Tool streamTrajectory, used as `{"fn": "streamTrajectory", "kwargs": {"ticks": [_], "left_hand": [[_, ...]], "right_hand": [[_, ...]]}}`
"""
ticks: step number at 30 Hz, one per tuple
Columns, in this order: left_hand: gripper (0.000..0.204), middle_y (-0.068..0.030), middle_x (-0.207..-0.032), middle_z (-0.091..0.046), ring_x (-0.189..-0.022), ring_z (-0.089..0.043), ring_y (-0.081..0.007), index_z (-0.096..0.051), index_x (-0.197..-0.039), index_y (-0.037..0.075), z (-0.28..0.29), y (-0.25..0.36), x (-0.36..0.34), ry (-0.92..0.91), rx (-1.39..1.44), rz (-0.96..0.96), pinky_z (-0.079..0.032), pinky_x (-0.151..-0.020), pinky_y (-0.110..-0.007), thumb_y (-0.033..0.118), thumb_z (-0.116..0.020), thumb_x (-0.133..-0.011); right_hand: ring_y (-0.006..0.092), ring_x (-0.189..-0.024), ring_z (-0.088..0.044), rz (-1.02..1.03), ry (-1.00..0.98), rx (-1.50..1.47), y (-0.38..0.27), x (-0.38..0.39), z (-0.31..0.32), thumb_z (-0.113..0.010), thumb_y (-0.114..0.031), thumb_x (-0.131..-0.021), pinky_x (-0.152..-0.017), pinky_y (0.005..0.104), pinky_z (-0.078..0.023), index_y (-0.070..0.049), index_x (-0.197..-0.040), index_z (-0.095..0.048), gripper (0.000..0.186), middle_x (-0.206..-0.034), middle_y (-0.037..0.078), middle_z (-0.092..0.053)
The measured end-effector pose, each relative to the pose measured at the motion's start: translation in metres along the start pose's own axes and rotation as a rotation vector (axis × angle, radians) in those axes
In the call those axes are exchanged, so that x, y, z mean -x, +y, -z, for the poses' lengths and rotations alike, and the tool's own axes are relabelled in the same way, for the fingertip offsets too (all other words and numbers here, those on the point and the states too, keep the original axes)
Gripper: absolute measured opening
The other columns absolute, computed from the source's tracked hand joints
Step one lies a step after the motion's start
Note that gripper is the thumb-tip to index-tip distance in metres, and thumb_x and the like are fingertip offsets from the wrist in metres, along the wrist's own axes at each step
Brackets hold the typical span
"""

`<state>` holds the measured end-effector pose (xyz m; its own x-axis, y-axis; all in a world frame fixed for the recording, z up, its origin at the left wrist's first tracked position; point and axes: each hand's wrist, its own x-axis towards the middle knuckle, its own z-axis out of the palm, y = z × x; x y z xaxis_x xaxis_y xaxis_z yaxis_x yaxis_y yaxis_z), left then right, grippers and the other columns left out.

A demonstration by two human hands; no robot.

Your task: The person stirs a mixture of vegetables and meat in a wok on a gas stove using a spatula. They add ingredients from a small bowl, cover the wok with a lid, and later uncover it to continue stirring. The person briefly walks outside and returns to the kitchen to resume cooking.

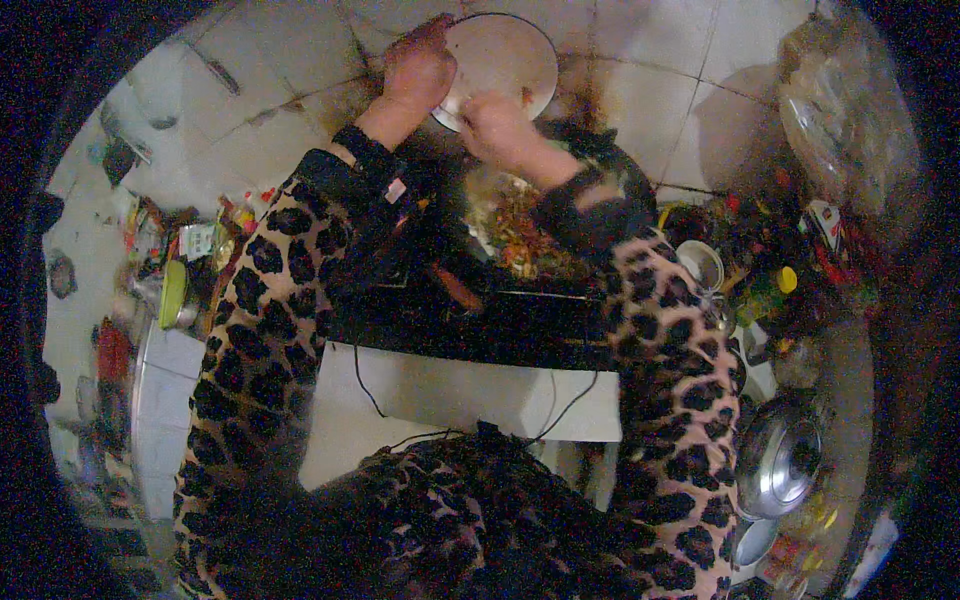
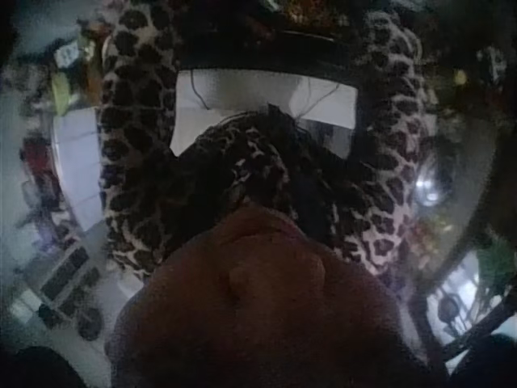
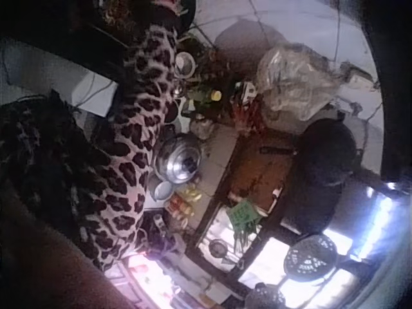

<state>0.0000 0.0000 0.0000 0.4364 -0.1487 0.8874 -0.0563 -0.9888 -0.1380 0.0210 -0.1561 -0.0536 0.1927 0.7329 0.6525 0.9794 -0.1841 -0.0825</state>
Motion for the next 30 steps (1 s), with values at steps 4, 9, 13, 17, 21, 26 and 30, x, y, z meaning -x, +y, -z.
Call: {"fn": "streamTrajectory", "kwargs": {"ticks": [4,9,13,17,21,26,30], "left_hand": [[0.037,-0.0167,-0.089,-0.060,-0.084,-0.058,-0.0311,-0.055,-0.103,0.008,0.022,0.007,0.003,-0.069,-0.078,0.056,-0.048,-0.073,-0.040,0.014,-0.056,-0.067],[0.038,-0.0207,-0.086,-0.060,-0.078,-0.059,-0.0339,-0.056,-0.101,-0.001,0.024,0.011,-0.009,-0.309,-0.104,0.114,-0.048,-0.068,-0.042,0.010,-0.056,-0.065],[0.033,-0.0206,-0.083,-0.059,-0.073,-0.058,-0.0350,-0.060,-0.095,0.000,0.039,-0.035,-0.002,0.026,-0.243,-0.009,-0.048,-0.063,-0.042,0.011,-0.055,-0.064],[0.031,-0.0224,-0.077,-0.059,-0.069,-0.057,-0.0370,-0.059,-0.094,-0.001,0.106,-0.106,0.017,0.226,-0.228,0.136,-0.047,-0.062,-0.044,0.010,-0.051,-0.066],[0.028,-0.0232,-0.073,-0.060,-0.069,-0.059,-0.0379,-0.060,-0.089,-0.003,0.200,-0.188,0.061,0.109,-0.077,0.867,-0.046,-0.063,-0.048,0.012,-0.050,-0.068],[0.025,-0.0185,-0.087,-0.060,-0.082,-0.058,-0.0316,-0.060,-0.088,0.002,0.313,-0.308,0.183,-0.212,-1.032,0.651,-0.047,-0.067,-0.042,0.020,-0.053,-0.074],[0.035,-0.0218,-0.079,-0.061,-0.078,-0.060,-0.0345,-0.065,-0.079,0.001,0.377,-0.339,0.289,-0.273,-0.691,1.046,-0.047,-0.069,-0.041,0.034,-0.057,-0.068]], "right_hand": [[0.0342,-0.079,-0.054,-0.013,-0.021,0.282,-0.004,0.037,0.031,-0.057,-0.015,-0.068,-0.072,0.0429,-0.045,-0.002,-0.079,-0.056,0.018,-0.080,0.017,-0.055],[0.0305,-0.084,-0.053,0.186,-0.008,0.461,0.006,0.009,0.038,-0.057,-0.013,-0.066,-0.071,0.0412,-0.044,-0.004,-0.079,-0.057,0.016,-0.084,0.013,-0.054],[0.0306,-0.090,-0.051,0.214,-0.124,0.385,-0.010,0.055,0.053,-0.056,-0.013,-0.065,-0.075,0.0401,-0.043,-0.004,-0.081,-0.058,0.019,-0.088,0.013,-0.055],[0.0363,-0.091,-0.051,-0.332,-0.462,0.368,-0.018,0.147,0.093,-0.060,-0.019,-0.073,-0.075,0.0434,-0.044,-0.002,-0.098,-0.054,0.031,-0.097,0.019,-0.054],[0.0380,-0.091,-0.051,-0.409,-0.590,0.257,-0.012,0.234,0.094,-0.065,-0.023,-0.071,-0.073,0.0456,-0.044,-0.001,-0.103,-0.051,0.041,-0.095,0.021,-0.054],[0.0280,-0.086,-0.051,-0.746,-0.413,-0.280,0.034,0.293,0.077,-0.056,-0.022,-0.078,-0.071,0.0382,-0.043,-0.002,-0.107,-0.049,0.036,-0.096,0.014,-0.054],[0.0200,-0.082,-0.051,-1.179,-0.041,-0.765,0.059,0.329,0.097,-0.049,-0.021,-0.083,-0.069,0.0322,-0.042,-0.003,-0.111,-0.048,0.033,-0.097,0.009,-0.053]]}}
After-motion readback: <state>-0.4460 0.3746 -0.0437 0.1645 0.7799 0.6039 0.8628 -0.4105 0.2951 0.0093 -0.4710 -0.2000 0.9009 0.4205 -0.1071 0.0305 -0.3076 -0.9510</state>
